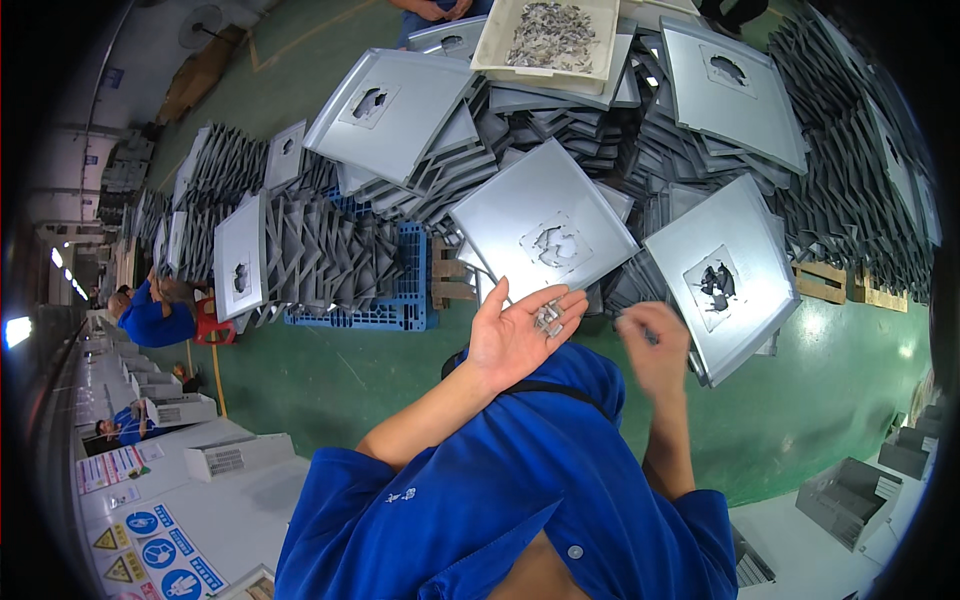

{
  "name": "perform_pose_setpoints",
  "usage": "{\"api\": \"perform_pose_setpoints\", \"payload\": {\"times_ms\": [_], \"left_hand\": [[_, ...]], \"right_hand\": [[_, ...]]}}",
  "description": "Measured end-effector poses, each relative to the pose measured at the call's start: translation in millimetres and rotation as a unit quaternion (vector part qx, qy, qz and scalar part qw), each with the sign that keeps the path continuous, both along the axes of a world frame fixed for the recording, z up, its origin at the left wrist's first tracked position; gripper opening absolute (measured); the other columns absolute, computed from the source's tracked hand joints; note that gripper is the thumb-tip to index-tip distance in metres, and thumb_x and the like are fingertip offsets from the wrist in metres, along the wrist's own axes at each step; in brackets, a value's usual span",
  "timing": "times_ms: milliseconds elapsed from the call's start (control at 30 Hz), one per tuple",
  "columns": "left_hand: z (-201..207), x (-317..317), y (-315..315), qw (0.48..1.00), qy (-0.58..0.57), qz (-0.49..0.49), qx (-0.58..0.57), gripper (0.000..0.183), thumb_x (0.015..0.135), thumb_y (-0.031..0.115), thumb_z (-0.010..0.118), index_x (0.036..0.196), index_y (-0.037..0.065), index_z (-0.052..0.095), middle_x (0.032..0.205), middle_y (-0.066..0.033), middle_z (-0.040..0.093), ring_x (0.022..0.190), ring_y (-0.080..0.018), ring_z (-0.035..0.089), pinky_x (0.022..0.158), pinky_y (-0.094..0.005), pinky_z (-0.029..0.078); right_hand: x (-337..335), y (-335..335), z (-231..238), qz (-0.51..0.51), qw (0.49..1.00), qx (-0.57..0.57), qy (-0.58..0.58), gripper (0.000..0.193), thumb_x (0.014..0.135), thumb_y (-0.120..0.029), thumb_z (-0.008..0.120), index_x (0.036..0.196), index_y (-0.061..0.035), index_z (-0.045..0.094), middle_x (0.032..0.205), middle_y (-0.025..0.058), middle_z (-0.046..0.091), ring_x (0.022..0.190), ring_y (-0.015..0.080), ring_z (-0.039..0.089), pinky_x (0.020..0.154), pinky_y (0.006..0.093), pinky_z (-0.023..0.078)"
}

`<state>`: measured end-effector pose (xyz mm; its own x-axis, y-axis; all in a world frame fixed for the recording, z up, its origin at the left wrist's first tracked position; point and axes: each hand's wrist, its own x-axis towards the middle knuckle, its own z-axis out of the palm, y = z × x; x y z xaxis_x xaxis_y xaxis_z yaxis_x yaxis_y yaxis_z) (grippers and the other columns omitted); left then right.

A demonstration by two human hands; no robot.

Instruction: The person picks small metal fasteners from their palm and places them into holes on large metal plates by hand.

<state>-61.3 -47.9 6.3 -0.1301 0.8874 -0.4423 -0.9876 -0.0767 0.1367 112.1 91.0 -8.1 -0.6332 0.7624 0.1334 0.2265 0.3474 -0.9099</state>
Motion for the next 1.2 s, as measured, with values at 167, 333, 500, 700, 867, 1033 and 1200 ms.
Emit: {"api": "perform_pose_setpoints", "payload": {"times_ms": [167,333,500,700,867,1033,1200], "left_hand": [[0.9,1.0,1.1,1.0,0.017,-0.016,0.0,0.076,0.096,0.057,0.029,0.134,-0.007,0.043,0.14,-0.0233,0.042,0.13,-0.0321,0.04,0.111,-0.0423,0.029],[-2.9,1.9,0.4,0.999,0.033,-0.024,0.004,0.076,0.096,0.057,0.028,0.133,-0.007,0.044,0.139,-0.0198,0.044,0.127,-0.0299,0.042,0.11,-0.0419,0.029],[-8.5,3.8,4.3,0.999,0.018,-0.049,-0.008,0.077,0.095,0.059,0.032,0.134,-0.007,0.042,0.143,-0.0227,0.039,0.132,-0.0333,0.038,0.112,-0.0457,0.025],[-29.8,-6.6,-6.5,0.998,-0.008,-0.033,-0.055,0.052,0.098,0.037,0.042,0.122,-0.008,0.052,0.121,-0.0213,0.057,0.114,-0.0321,0.054,0.102,-0.0419,0.042],[-31.0,-8.3,-6.6,0.985,0.01,-0.029,-0.168,0.036,0.097,0.023,0.045,0.111,-0.008,0.055,0.109,-0.0208,0.06,0.105,-0.0305,0.059,0.093,-0.0382,0.051],[-29.1,-8.3,-2.6,0.985,0.013,-0.028,-0.169,0.03,0.096,0.019,0.049,0.107,-0.008,0.056,0.103,-0.0197,0.061,0.101,-0.0295,0.06,0.09,-0.0369,0.053],[-30.7,-6.2,0.0,0.985,0.012,-0.041,-0.169,0.03,0.096,0.019,0.049,0.106,-0.008,0.057,0.101,-0.0195,0.062,0.1,-0.0297,0.06,0.09,-0.0371,0.053]], "right_hand": [[-43.6,-45.8,9.6,0.101,0.991,0.036,0.082,0.014,0.073,-0.002,0.071,0.087,-0.0024,0.068,0.089,0.0091,0.063,0.076,0.0253,0.064,0.066,0.0321,0.052],[-49.8,-48.1,4.5,0.1,0.99,0.093,0.028,0.014,0.074,-0.007,0.069,0.088,-0.0047,0.067,0.087,0.008,0.06,0.074,0.026,0.062,0.064,0.0358,0.051],[-47.7,-46.2,11.6,0.102,0.984,0.136,-0.047,0.005,0.077,-0.011,0.064,0.08,-0.0079,0.064,0.084,0.0058,0.058,0.075,0.0261,0.061,0.063,0.0366,0.051],[-44.1,-38.9,3.8,0.087,0.993,0.029,0.069,0.011,0.077,-0.003,0.064,0.087,-0.0037,0.062,0.082,0.0102,0.063,0.072,0.0284,0.062,0.063,0.036,0.049],[12.7,17.6,-22.5,-0.148,0.988,-0.042,0.005,0.006,0.082,-0.004,0.064,0.087,-0.0018,0.066,0.081,0.0081,0.063,0.071,0.0164,0.059,0.065,0.0279,0.047],[117.3,102.8,-118.9,-0.36,0.929,0.042,-0.079,0.013,0.081,-0.005,0.065,0.093,-0.0018,0.068,0.082,0.0105,0.068,0.07,0.0198,0.064,0.068,0.0307,0.05],[137.1,130.0,-145.1,-0.411,0.904,0.01,-0.115,0.014,0.079,-0.01,0.069,0.091,-0.002,0.069,0.079,0.0107,0.068,0.068,0.0191,0.065,0.068,0.0316,0.051]]}}
